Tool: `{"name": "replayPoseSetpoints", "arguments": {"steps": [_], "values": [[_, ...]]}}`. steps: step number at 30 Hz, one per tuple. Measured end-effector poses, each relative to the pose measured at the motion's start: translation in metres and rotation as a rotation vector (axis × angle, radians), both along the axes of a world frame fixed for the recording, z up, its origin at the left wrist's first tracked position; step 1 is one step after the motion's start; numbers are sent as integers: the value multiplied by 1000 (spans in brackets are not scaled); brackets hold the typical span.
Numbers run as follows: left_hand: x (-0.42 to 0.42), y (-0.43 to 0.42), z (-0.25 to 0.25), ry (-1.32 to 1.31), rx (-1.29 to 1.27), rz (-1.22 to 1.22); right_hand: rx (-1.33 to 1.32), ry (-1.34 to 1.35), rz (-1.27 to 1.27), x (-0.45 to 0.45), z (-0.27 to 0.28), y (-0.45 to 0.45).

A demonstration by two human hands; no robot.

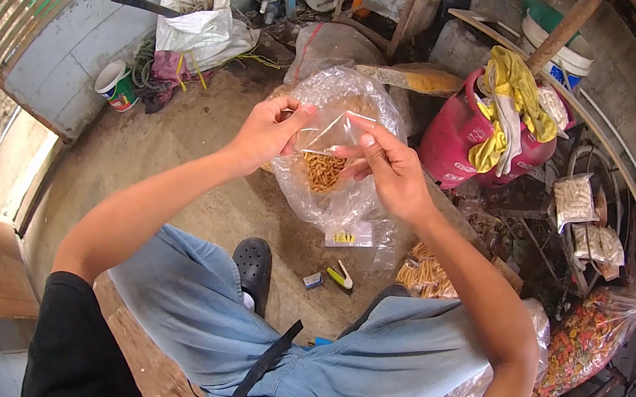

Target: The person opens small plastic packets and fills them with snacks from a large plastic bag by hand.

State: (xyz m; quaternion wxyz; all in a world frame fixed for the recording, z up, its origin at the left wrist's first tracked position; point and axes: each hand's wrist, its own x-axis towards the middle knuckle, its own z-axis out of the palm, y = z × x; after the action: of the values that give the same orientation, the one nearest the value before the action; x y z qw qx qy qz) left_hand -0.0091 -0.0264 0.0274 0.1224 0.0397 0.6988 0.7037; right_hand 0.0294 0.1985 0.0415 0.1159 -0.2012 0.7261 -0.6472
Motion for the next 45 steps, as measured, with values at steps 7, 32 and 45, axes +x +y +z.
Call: {"name": "replayPoseSetpoints", "arguments": {"steps": [7, 32, 45], "values": [[-3, -7, -6, 165, -268, 56, 117, 130, 39, 3, -3, -3], [12, 20, 18, -145, 555, 156, -523, -486, 54, 9, 32, -9], [-3, 41, 12, 78, 383, 262, 78, -4, -247, 12, 18, 7]]}}
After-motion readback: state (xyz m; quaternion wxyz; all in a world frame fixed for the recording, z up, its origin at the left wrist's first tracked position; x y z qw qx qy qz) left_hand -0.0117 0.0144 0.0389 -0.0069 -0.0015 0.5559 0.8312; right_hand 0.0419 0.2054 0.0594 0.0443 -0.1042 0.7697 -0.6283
